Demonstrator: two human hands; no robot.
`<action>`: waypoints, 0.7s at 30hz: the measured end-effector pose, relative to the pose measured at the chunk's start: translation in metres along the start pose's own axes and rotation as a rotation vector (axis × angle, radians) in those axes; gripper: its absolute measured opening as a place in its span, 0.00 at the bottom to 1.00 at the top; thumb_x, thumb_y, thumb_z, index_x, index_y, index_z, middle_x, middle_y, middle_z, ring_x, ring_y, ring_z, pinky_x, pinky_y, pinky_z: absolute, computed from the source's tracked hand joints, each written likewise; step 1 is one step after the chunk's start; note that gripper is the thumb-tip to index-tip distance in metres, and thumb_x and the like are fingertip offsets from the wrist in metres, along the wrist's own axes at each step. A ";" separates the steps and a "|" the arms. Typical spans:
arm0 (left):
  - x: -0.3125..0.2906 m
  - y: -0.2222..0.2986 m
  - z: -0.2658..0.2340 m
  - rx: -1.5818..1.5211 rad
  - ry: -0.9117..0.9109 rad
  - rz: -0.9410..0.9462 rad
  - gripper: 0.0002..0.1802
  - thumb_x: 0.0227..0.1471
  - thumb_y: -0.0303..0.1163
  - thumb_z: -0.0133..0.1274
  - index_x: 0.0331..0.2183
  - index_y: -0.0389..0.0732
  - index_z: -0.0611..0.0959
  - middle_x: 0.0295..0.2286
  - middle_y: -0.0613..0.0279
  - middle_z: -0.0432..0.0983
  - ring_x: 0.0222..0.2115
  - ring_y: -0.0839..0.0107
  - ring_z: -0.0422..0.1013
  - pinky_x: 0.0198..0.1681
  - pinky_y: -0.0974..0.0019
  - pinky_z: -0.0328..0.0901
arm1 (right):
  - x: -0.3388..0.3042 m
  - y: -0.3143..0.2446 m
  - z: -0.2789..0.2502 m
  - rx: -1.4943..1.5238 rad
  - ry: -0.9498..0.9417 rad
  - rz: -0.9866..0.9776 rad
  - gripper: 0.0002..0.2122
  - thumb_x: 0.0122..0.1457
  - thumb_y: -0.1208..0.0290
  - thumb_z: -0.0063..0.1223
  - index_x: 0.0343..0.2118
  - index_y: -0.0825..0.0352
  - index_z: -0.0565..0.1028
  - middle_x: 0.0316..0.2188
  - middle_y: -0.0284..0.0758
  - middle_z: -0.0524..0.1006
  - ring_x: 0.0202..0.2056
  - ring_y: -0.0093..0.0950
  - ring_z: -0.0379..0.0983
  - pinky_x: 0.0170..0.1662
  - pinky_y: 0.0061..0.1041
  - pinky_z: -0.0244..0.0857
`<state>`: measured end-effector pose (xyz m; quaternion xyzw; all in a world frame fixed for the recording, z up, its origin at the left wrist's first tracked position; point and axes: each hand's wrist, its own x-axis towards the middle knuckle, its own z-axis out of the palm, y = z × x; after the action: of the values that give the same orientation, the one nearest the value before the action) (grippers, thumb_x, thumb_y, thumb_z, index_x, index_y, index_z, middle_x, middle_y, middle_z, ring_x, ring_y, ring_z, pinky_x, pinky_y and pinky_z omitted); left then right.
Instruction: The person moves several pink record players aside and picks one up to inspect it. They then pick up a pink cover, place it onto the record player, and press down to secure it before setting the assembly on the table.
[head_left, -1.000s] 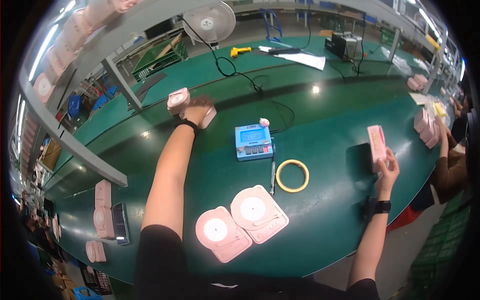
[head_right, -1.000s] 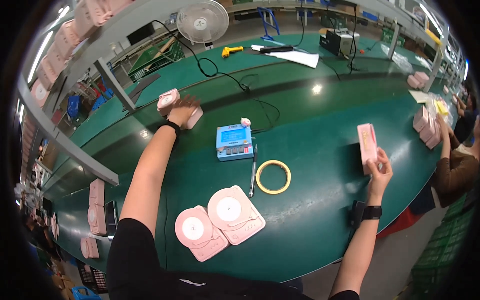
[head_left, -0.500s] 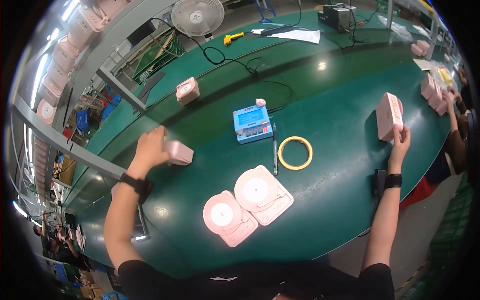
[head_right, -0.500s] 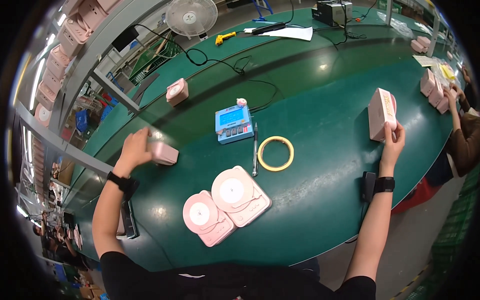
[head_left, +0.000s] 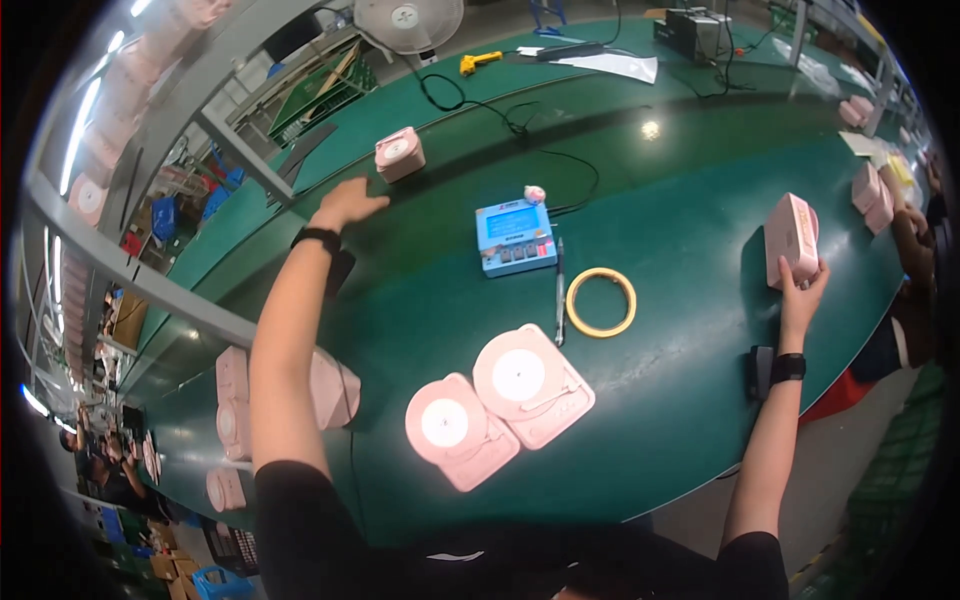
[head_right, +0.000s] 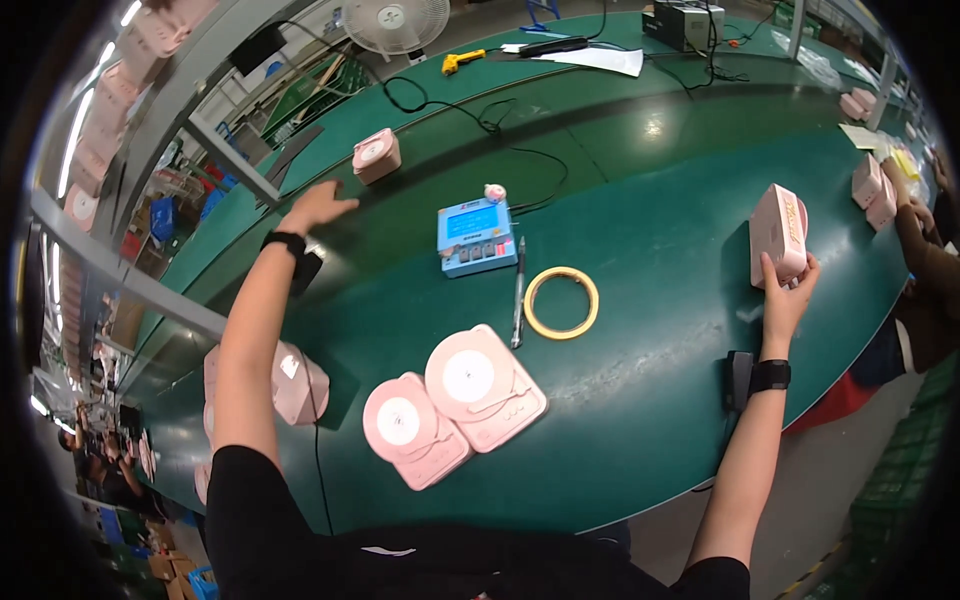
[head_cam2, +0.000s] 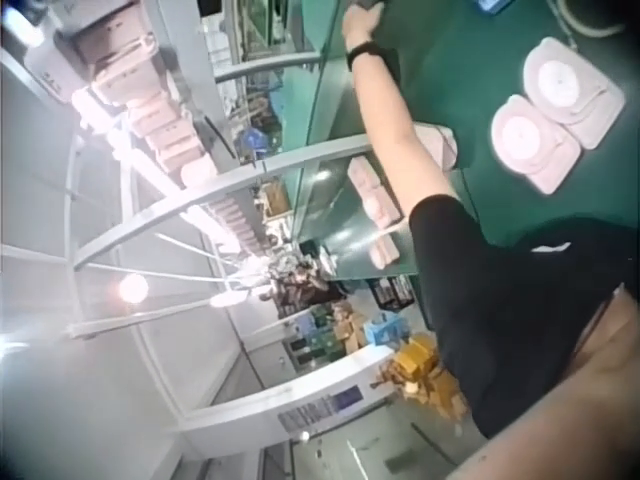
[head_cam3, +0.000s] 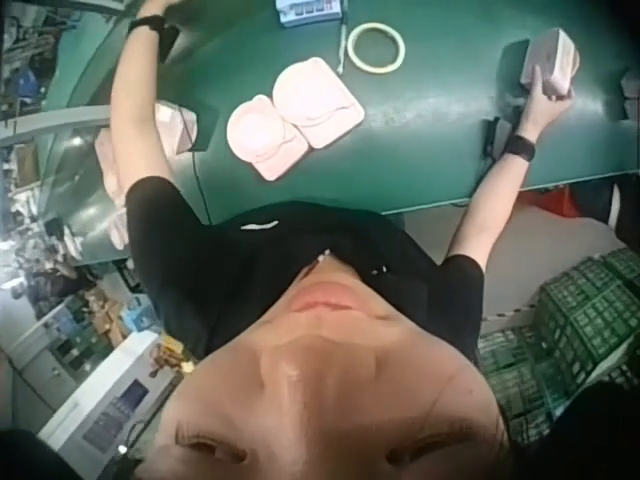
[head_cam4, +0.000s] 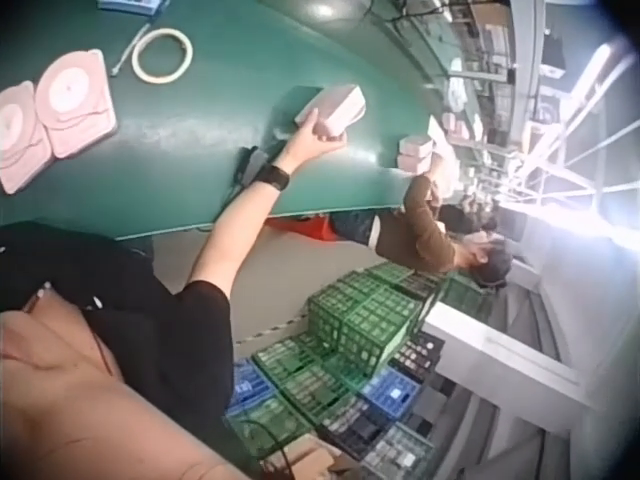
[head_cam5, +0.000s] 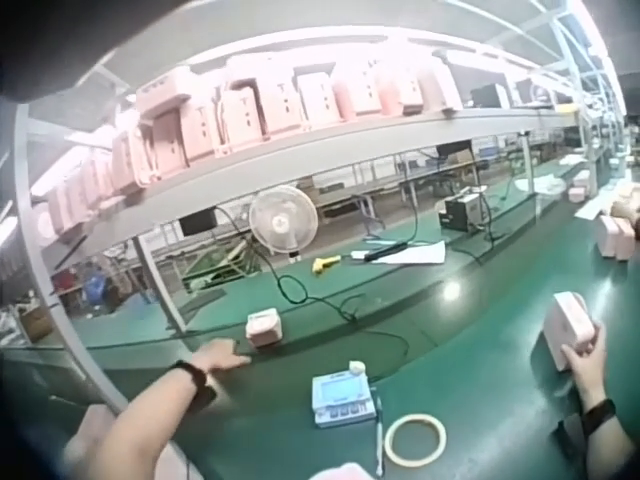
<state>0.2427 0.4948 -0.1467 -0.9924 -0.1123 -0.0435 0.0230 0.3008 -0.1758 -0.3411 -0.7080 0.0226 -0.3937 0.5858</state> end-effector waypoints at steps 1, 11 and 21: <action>0.020 0.011 0.007 -0.021 0.119 0.057 0.26 0.40 0.45 0.55 0.38 0.36 0.76 0.36 0.49 0.76 0.39 0.57 0.72 0.43 0.59 0.65 | -0.003 -0.002 0.000 -0.038 0.003 0.003 0.30 0.48 0.65 0.64 0.50 0.70 0.61 0.45 0.38 0.67 0.45 0.28 0.66 0.47 0.26 0.62; 0.154 0.023 0.081 0.428 0.164 -0.021 0.42 0.41 0.54 0.54 0.53 0.40 0.68 0.51 0.47 0.65 0.52 0.55 0.63 0.53 0.59 0.59 | 0.003 0.001 -0.002 -0.178 0.012 0.005 0.27 0.52 0.67 0.60 0.51 0.72 0.62 0.45 0.40 0.68 0.47 0.28 0.66 0.48 0.24 0.61; 0.123 0.042 0.037 -0.039 0.119 0.004 0.48 0.37 0.61 0.55 0.54 0.41 0.66 0.52 0.49 0.64 0.52 0.55 0.62 0.52 0.59 0.59 | 0.000 -0.013 0.003 -0.290 0.119 -0.062 0.25 0.54 0.68 0.58 0.52 0.72 0.63 0.47 0.39 0.68 0.48 0.28 0.65 0.51 0.25 0.59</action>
<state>0.3748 0.4828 -0.1740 -0.9886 -0.1080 -0.1048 0.0103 0.2965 -0.1689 -0.3300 -0.7610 0.0923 -0.4454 0.4625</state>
